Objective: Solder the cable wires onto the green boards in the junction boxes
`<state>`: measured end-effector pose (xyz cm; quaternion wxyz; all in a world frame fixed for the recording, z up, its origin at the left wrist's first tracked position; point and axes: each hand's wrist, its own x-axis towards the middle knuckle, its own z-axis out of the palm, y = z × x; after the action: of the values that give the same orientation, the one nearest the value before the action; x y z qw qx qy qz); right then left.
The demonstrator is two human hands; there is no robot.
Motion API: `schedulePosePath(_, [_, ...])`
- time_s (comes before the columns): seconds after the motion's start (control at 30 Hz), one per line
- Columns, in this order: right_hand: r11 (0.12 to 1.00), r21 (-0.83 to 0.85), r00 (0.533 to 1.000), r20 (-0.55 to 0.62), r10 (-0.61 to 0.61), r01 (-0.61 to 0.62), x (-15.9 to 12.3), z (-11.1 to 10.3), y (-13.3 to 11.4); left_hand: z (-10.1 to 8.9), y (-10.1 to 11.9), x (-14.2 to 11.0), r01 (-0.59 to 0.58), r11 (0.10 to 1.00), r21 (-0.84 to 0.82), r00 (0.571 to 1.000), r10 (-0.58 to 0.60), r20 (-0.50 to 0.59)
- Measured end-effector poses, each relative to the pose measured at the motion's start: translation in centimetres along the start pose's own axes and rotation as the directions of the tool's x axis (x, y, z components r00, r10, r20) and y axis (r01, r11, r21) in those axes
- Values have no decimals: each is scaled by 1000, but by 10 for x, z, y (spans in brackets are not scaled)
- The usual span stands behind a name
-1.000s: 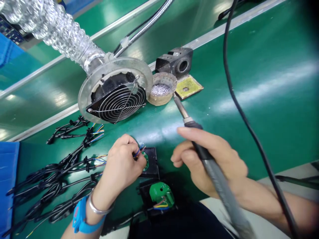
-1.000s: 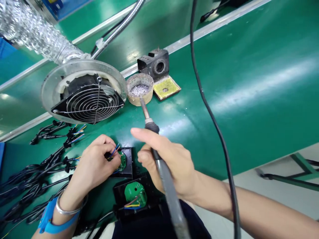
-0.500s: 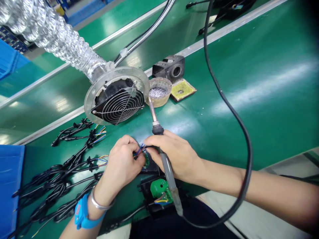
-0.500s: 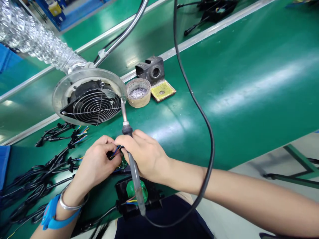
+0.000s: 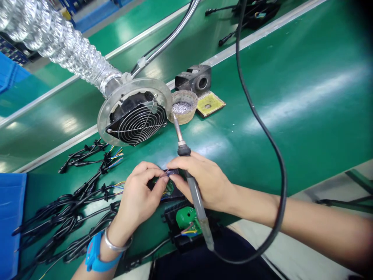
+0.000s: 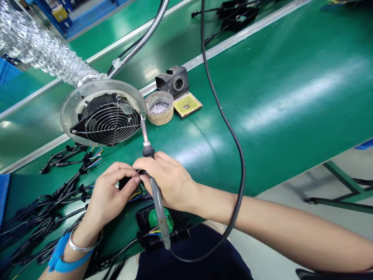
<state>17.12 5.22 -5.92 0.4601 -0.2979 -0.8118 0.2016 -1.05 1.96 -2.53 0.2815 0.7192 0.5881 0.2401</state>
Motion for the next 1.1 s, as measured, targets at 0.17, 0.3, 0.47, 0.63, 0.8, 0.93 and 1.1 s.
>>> schedulePosePath(0.17, [998,10,996,74,57,-58,-7,4,1,-7,-4,5,-21,999,-43,996,25,88])
schedulePosePath(0.3, [997,30,982,179,59,-65,-12,-2,-3,-13,-7,10,-65,998,-15,977,66,203])
schedulePosePath(0.47, [996,-1,981,176,83,-84,-22,-8,-13,-17,-7,18,-94,993,70,946,67,316])
schedulePosePath(0.63, [991,-10,976,177,130,-130,-23,0,-7,-15,-7,17,-97,986,137,962,57,266])
schedulePosePath(0.8, [997,9,990,117,73,-75,-16,-8,-2,-9,-13,13,-57,984,167,987,30,157])
schedulePosePath(0.93, [994,18,994,38,107,-108,-16,-35,-23,-7,-15,11,-79,988,131,990,62,129])
schedulePosePath(1.1, [990,15,988,78,136,-137,-18,-50,-41,-7,-16,12,-94,989,112,990,81,114])
